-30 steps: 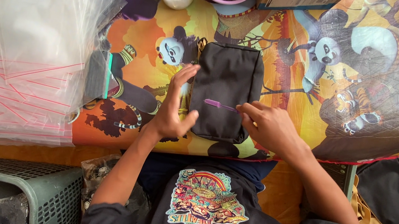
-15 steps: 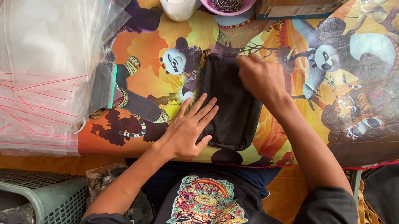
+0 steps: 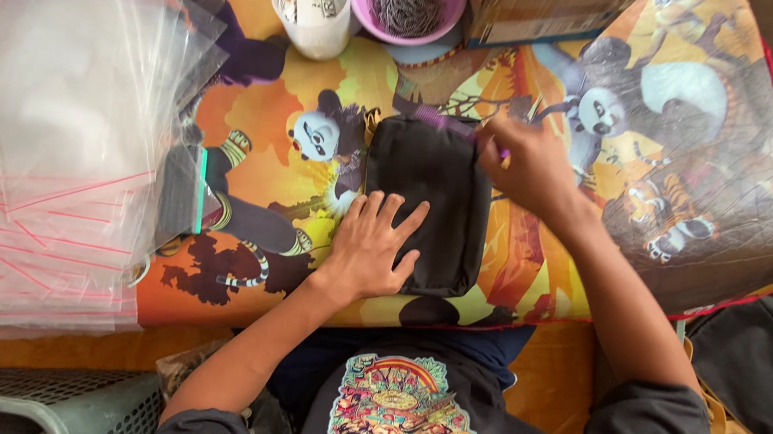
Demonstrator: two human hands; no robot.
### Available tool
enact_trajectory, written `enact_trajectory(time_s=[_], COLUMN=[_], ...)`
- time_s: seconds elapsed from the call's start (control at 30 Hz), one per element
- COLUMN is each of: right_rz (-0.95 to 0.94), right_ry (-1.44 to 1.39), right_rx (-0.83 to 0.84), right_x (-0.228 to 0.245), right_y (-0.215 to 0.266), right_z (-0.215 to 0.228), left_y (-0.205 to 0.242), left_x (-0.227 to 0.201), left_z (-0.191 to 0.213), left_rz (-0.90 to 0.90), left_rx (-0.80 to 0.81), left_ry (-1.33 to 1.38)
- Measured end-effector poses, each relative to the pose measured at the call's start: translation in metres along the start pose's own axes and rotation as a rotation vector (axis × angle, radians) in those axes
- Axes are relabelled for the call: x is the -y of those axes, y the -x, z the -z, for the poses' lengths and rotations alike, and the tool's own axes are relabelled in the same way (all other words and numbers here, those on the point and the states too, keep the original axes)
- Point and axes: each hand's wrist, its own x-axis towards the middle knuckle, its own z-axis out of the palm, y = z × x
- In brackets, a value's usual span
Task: The person places a small black bag into a clear plastic bag, seals it, and sets it aside. They then pick up another black bag, brush it with a purple brush, and attach a flower-shaped keychain to the zipper pull.
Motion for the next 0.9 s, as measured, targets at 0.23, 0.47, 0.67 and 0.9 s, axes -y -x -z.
enact_trajectory(time_s=[0.23,0.47,0.67,0.9], right_rz=[-0.014,0.077,0.041,-0.110], right_ry=[0.310,0.232,0.126,-0.398], right_rx=[0.065,0.133,0.370,0.651], right_x=[-0.017,-0.006,0.011,0.034], right_y=[0.010,0.031,0.084,0.145], right_z=[-0.003,0.015,0.043,0.048], left_y=[-0.014,-0.016,-0.013,-0.011], left_x=[-0.005,-0.004,-0.007,-0.009], left_z=[0.019,0.019,0.005,0.005], left_rz=[-0.065,-0.025,0.027,0.037], left_rx=[0.112,0.088,0.075,0.088], left_ry=[0.207,0.227,0.235,0.231])
